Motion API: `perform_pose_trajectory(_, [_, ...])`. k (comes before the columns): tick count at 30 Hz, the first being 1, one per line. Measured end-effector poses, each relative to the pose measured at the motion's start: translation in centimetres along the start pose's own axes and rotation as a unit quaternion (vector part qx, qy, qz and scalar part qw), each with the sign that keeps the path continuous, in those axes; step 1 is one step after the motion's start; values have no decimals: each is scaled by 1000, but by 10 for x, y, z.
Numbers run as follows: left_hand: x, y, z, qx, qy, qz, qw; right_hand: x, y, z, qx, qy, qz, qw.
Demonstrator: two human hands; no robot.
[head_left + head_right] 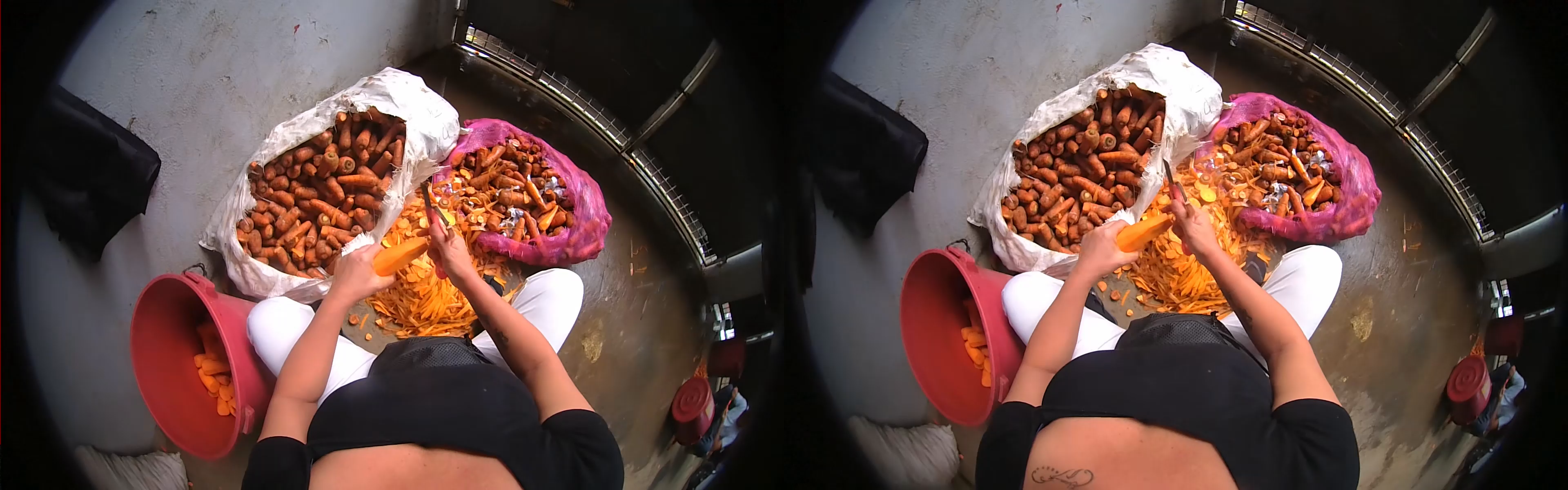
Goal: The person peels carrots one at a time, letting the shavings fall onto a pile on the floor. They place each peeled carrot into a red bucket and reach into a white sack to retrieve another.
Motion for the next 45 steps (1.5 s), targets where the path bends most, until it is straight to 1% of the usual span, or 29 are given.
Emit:
perform_pose_trajectory(1, [0,-1,-3,-3,-19,16,1000,5,1,8,-9,-3,-7,1000])
perform_pose_trajectory(2, [2,-2,-8,-5,-39,34,999,13,3,14,12,37,24,999])
perform_pose_trajectory(3, [4,-4,-12,-7,-59,50,997,15,10,16,18,76,35,996])
perform_pose_trajectory(5, [1,-8,-23,-3,-67,48,997,22,29,18,29,151,59,986])
perform_pose_trajectory(6, [-1,-11,-26,-2,-72,47,996,31,32,36,17,206,56,977])
perform_pose_trajectory(9, [-5,-16,-27,-2,-56,53,997,27,39,44,63,278,51,957])
perform_pose_trajectory(10, [-6,-16,-26,-3,-53,55,997,19,40,35,125,292,56,947])
perform_pose_trajectory(13, [-7,-16,-22,-1,-55,52,997,8,42,32,82,330,49,939])
perform_pose_trajectory(14, [-8,-16,-20,3,-62,43,997,6,41,29,92,330,50,938])
perform_pose_trajectory(17, [-11,-17,-19,-1,-72,40,997,2,39,19,53,347,48,935])
perform_pose_trajectory(20, [-11,-15,-16,-16,-75,52,996,3,41,21,42,376,48,924])
perform_pose_trajectory(23, [-7,-12,-13,-25,-61,77,995,1,42,14,68,381,46,921])
perform_pose_trajectory(24, [-5,-10,-12,-27,-53,88,994,10,38,39,20,402,36,915])
perform_pose_trajectory(26, [9,-10,-7,-16,30,141,989,49,32,121,-73,437,19,896])
perform_pose_trajectory(27, [20,-12,-4,-16,68,166,984,61,37,141,-66,455,18,888])
perform_pose_trajectory(28, [32,-15,-1,2,82,167,983,70,42,160,-55,471,17,880])
perform_pose_trajectory(30, [31,-16,-16,14,115,140,983,60,41,149,-46,480,16,876])
perform_pose_trajectory(31, [26,-15,-22,24,134,126,983,46,39,114,-45,472,18,880])
perform_pose_trajectory(32, [21,-14,-23,15,178,110,978,33,37,88,-45,463,18,885])
perform_pose_trajectory(33, [20,-14,-24,6,219,105,970,32,36,77,-6,419,42,907])
perform_pose_trajectory(35, [14,-15,-23,-13,298,92,950,31,36,54,60,397,92,911])
perform_pose_trajectory(36, [15,-14,-19,-11,337,89,937,27,39,40,76,398,105,908])
perform_pose_trajectory(37, [14,-13,-19,-5,341,84,936,16,46,11,109,423,104,893])
perform_pose_trajectory(38, [13,-13,-21,1,345,81,935,11,48,-3,121,416,101,895])
perform_pose_trajectory(42, [6,-11,-23,16,354,73,932,-5,52,-42,205,409,96,884])
perform_pose_trajectory(45, [1,-9,-24,14,356,57,933,-22,57,-73,287,462,64,837])
Point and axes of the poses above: each hand's wrist, its own y-axis away from the middle knuckle, its own x-axis out of the back of the hand, z = x × y, the point moved 9 cm from there along -y, towards the middle knuckle, and after that the axes turned 3 degrees about x, right-handed, at the moved point
